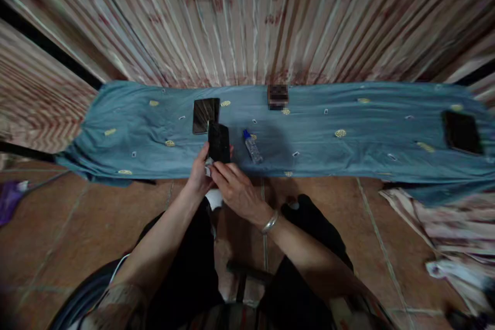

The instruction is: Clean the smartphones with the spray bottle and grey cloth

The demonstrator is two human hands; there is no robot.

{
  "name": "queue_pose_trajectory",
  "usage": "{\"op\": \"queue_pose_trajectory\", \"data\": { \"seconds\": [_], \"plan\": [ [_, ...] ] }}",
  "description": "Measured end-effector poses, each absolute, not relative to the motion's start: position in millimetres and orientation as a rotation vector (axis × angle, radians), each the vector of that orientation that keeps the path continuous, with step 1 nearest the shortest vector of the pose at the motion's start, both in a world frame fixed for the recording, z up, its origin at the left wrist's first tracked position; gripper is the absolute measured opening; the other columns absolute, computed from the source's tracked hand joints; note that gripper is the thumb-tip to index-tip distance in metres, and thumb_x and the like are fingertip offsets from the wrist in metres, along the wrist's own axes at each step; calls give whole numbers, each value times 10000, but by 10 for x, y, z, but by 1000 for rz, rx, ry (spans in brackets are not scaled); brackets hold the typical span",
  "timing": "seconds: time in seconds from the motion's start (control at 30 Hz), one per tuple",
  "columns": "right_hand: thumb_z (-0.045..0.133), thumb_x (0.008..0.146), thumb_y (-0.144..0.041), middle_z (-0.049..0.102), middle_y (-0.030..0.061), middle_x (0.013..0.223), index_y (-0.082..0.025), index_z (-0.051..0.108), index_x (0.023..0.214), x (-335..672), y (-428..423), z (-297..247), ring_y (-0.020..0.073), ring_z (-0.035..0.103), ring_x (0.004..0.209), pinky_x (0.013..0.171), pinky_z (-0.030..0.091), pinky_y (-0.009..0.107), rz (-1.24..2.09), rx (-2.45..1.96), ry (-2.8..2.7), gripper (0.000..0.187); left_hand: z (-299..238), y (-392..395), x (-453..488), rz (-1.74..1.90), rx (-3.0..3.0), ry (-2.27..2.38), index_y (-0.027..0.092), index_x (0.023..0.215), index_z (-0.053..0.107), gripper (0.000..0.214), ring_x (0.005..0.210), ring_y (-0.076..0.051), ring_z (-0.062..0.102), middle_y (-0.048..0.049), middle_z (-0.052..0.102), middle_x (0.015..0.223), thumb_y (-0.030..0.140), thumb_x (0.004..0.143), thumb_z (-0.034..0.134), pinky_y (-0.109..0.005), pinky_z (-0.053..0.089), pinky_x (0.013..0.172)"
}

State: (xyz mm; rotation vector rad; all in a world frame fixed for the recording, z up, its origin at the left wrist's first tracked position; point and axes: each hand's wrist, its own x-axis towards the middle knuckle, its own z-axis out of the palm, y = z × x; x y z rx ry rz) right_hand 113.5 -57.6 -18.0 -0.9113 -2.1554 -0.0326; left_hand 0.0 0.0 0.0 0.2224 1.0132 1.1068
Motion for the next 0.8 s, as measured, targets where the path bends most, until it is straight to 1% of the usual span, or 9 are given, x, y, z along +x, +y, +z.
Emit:
{"op": "queue_pose_trajectory", "data": {
  "seconds": [0.17,0.33,0.43,0.53,0.6,0.67,0.8],
  "plan": [
    [392,971,-62,661,186,1200,-49,616,1255,1142,-561,-202,237,613,1050,956,547,382,-3,-931,-2145,362,13,-54,-6,1067,225,972,121,836,721,523,745,-154,714,-78,737,722,463,986,355,-231,552,712],
    [384,985,-92,653,168,1233,-103,610,1289,1170,-530,-229,234,617,1070,967,541,403,24,-985,-2147,379,24,-92,54,1050,212,948,122,871,732,570,887,-204,727,-97,743,756,550,958,366,-290,562,828],
    [386,987,-104,652,163,1242,-106,620,1281,1190,-496,-245,236,611,1094,1019,511,419,24,-1027,-2123,375,1,-124,81,1034,218,940,131,890,730,531,948,-206,719,-89,745,788,533,955,389,-306,552,886],
    [375,986,-100,647,159,1256,-103,625,1279,1222,-451,-253,241,598,1126,1068,476,434,18,-1072,-2110,386,-48,-157,104,1055,224,944,141,916,724,439,1006,-209,705,-76,751,868,508,928,484,-323,532,943],
    [370,986,-104,644,157,1267,-115,628,1283,1250,-416,-252,243,594,1133,1048,492,427,28,-1106,-2108,393,-77,-176,122,1085,225,942,143,947,720,397,1050,-219,690,-72,752,939,499,899,552,-336,516,974],
    [373,988,-117,644,160,1268,-121,636,1280,1280,-378,-248,247,595,1123,1014,515,418,39,-1131,-2104,393,-92,-196,143,1112,244,918,144,1009,715,381,1110,-226,665,-73,748,1019,481,892,580,-345,494,1009],
    [378,986,-119,647,167,1261,-113,643,1274,1332,-312,-239,252,599,1108,1017,512,429,27,-1169,-2084,392,-90,-237,186,1121,291,856,155,1137,695,376,1232,-237,601,-80,724,1163,433,925,554,-360,441,1079]
  ]
}}
